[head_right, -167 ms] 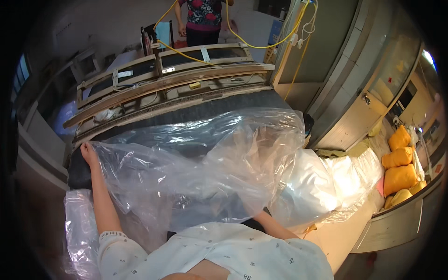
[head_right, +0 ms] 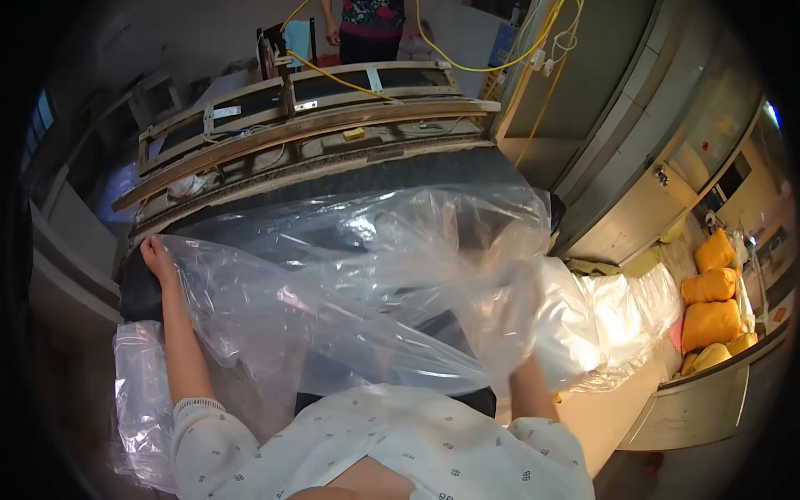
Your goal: Wrapping large frames and glass panels in protective plastic film.
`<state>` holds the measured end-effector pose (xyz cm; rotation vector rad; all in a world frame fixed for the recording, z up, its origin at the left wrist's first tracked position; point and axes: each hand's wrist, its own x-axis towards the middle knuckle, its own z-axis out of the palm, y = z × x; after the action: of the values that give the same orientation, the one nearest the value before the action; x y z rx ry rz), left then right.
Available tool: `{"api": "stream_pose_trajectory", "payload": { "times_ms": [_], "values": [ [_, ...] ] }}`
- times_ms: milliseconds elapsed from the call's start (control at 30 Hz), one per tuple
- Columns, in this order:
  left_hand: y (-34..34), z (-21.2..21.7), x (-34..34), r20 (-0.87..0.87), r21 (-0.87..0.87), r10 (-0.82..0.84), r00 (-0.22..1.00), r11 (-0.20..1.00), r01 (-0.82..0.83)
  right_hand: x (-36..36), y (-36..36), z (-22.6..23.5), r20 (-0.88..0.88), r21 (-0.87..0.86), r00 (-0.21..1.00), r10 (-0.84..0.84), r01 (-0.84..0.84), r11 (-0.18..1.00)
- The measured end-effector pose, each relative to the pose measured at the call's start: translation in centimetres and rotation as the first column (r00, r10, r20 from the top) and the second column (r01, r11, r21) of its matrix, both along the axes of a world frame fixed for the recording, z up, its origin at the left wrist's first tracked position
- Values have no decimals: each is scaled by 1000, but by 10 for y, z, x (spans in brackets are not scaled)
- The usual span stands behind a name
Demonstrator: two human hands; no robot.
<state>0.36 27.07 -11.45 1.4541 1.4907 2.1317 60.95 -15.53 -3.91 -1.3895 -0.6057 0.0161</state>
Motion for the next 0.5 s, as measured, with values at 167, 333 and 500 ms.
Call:
{"api": "stream_pose_trajectory", "payload": {
  "times_ms": [167,333,500],
  "values": [
    [-16,18,25,-1,-29,-6,1000,1000,6,49,-58,165,383,387,853,354,-496,777],
    [-11,-3,-8,11,-14,10,1000,1000,-10,-49,36,126,552,134,827,111,-219,967],
    [6,-3,2,16,-46,-4,1000,999,5,9,2,-51,206,-38,879,430,-432,901]
  ]
}}
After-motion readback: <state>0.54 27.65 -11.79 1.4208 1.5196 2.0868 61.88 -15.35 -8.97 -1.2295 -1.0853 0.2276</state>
